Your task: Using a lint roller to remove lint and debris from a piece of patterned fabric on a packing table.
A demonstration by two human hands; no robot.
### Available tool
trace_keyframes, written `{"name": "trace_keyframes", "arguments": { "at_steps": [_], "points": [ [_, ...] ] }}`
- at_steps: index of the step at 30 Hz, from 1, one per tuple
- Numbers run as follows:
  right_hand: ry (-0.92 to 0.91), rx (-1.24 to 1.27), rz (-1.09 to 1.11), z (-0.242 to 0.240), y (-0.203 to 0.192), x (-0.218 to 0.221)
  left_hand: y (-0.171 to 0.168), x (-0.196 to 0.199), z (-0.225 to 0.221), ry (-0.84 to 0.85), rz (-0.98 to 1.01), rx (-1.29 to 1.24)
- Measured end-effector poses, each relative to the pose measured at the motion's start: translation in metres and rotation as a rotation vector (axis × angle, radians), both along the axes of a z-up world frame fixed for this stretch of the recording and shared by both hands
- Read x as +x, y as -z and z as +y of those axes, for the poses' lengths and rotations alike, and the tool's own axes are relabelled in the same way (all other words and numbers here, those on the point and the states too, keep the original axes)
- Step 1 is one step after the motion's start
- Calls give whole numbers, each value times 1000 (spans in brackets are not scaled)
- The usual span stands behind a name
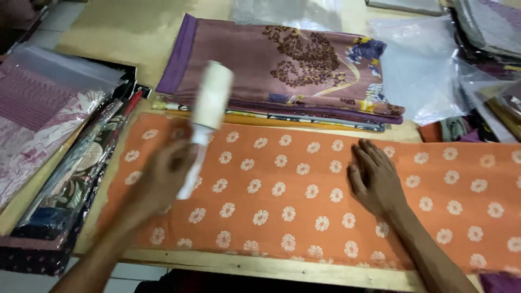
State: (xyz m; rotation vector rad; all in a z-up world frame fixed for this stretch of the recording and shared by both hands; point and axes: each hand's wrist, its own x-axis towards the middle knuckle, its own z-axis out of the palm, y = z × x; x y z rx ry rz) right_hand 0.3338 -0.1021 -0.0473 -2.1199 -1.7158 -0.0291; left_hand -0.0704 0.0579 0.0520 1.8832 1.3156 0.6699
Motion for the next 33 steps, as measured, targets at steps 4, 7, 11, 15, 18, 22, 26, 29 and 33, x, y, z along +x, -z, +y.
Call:
{"name": "trace_keyframes", "arguments": {
  "at_steps": [4,7,11,15,18,22,26,29,33],
  "points": [
    [-6,173,-363,8,-4,-31,21,42,-18,181,67,-231],
    [-222,212,183,17,-30,-94,31,72,-28,304,89,-449],
    [-150,-134,751,40,-42,-149,81,102,-19,463,-313,-308],
    [-4,-190,905,61,-24,-168,79,94,-14,510,-399,-101],
    [24,-151,999,64,-38,-182,84,79,1,559,-229,85],
    [52,-155,1020,72,-37,-187,106,79,20,616,-351,159],
    [29,-141,820,68,-32,-182,79,60,36,657,-102,378],
    [2,-149,686,61,-35,-189,99,54,49,529,140,549],
    [-133,-159,625,52,-43,-203,96,48,47,345,311,461]
  ]
}}
